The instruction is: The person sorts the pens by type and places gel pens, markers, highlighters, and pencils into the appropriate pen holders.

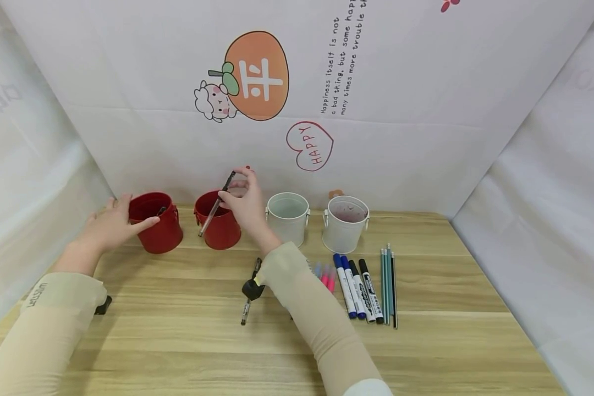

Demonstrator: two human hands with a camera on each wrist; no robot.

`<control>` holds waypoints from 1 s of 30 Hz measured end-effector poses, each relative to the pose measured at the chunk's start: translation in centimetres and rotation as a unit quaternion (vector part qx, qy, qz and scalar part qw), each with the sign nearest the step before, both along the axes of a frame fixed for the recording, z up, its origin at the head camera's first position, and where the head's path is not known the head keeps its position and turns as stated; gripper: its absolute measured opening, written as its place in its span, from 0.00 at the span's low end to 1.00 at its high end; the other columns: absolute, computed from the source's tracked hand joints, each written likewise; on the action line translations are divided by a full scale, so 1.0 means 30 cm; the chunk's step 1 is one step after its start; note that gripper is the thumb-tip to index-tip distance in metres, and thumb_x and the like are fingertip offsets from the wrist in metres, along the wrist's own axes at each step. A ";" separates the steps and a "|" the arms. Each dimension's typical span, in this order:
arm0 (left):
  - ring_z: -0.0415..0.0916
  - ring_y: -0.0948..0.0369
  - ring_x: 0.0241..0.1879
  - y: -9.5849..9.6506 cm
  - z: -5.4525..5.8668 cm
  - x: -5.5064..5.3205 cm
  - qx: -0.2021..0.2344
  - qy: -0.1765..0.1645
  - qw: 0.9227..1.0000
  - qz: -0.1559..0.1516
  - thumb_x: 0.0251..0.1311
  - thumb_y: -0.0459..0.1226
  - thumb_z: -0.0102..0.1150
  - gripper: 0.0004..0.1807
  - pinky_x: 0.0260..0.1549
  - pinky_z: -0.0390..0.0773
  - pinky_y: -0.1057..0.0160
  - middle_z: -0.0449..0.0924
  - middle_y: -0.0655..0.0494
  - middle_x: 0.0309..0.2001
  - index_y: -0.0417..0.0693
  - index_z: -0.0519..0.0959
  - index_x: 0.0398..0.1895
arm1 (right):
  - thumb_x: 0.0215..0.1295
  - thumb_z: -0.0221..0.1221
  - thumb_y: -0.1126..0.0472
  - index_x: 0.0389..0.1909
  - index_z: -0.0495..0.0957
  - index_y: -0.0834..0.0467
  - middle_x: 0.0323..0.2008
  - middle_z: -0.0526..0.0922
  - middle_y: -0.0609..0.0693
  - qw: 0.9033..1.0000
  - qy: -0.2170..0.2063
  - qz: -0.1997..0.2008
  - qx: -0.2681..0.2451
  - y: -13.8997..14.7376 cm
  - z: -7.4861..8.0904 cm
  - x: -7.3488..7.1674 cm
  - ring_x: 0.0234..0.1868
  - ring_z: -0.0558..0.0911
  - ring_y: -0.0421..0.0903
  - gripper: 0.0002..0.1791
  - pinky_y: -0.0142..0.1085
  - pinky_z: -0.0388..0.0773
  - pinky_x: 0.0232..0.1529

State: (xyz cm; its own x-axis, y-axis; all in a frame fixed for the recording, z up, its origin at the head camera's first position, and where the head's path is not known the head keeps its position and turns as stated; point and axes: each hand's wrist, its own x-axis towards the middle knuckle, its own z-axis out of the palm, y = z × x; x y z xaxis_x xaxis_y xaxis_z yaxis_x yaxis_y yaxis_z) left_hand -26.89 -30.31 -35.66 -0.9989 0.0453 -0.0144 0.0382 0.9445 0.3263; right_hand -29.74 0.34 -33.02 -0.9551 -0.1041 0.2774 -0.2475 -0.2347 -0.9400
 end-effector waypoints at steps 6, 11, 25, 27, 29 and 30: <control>0.30 0.25 0.74 -0.008 -0.003 -0.001 -0.001 0.001 1.000 0.002 0.62 0.77 0.42 0.69 0.64 0.35 0.21 0.38 0.22 0.77 0.28 0.32 0.79 | 0.63 0.60 0.83 0.65 0.62 0.63 0.44 0.72 0.54 0.997 0.017 -0.014 -0.067 -0.059 0.010 0.012 0.35 0.81 0.41 0.32 0.35 0.86 0.39; 0.31 0.25 0.74 -0.008 0.001 0.002 -0.005 0.003 1.000 0.001 0.61 0.77 0.42 0.69 0.64 0.36 0.21 0.38 0.22 0.76 0.28 0.33 0.79 | 0.61 0.62 0.83 0.60 0.62 0.63 0.43 0.72 0.53 0.990 0.041 -0.047 -0.123 -0.101 0.000 0.014 0.36 0.82 0.43 0.31 0.36 0.86 0.40; 0.31 0.26 0.75 0.001 0.006 0.009 -0.004 -0.003 1.000 0.003 0.61 0.77 0.41 0.69 0.65 0.35 0.22 0.37 0.23 0.77 0.28 0.32 0.79 | 0.60 0.65 0.81 0.51 0.67 0.61 0.43 0.79 0.66 0.986 0.072 -0.093 -0.116 -0.170 -0.047 0.018 0.35 0.83 0.43 0.25 0.38 0.87 0.41; 0.31 0.26 0.75 0.003 0.007 0.009 -0.004 -0.003 1.000 0.004 0.61 0.77 0.41 0.69 0.65 0.34 0.22 0.37 0.22 0.77 0.28 0.32 0.79 | 0.60 0.65 0.81 0.51 0.67 0.63 0.43 0.80 0.67 0.988 0.071 -0.094 -0.096 -0.182 -0.047 0.025 0.35 0.83 0.44 0.23 0.38 0.87 0.41; 0.31 0.26 0.75 0.003 0.006 0.007 -0.002 -0.001 1.000 0.004 0.61 0.77 0.41 0.69 0.65 0.34 0.22 0.37 0.22 0.77 0.28 0.33 0.79 | 0.62 0.64 0.80 0.51 0.68 0.64 0.42 0.81 0.64 0.990 0.071 -0.095 -0.073 -0.192 -0.048 0.031 0.35 0.83 0.43 0.22 0.38 0.86 0.42; 0.31 0.26 0.75 0.004 0.005 0.006 -0.001 0.000 1.000 0.005 0.61 0.77 0.41 0.69 0.65 0.34 0.22 0.37 0.22 0.77 0.28 0.33 0.79 | 0.63 0.64 0.79 0.51 0.68 0.64 0.42 0.82 0.63 0.991 0.071 -0.094 -0.064 -0.196 -0.048 0.034 0.35 0.84 0.43 0.21 0.38 0.86 0.42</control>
State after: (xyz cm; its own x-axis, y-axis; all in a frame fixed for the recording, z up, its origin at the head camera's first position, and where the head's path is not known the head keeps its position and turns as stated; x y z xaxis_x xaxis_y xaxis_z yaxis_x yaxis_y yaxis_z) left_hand -26.70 -30.21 -35.51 -0.9993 0.0355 -0.0136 0.0291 0.9454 0.3247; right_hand -28.72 -5.53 -34.46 -0.9048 0.1172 0.4094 -0.4256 -0.2867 -0.8583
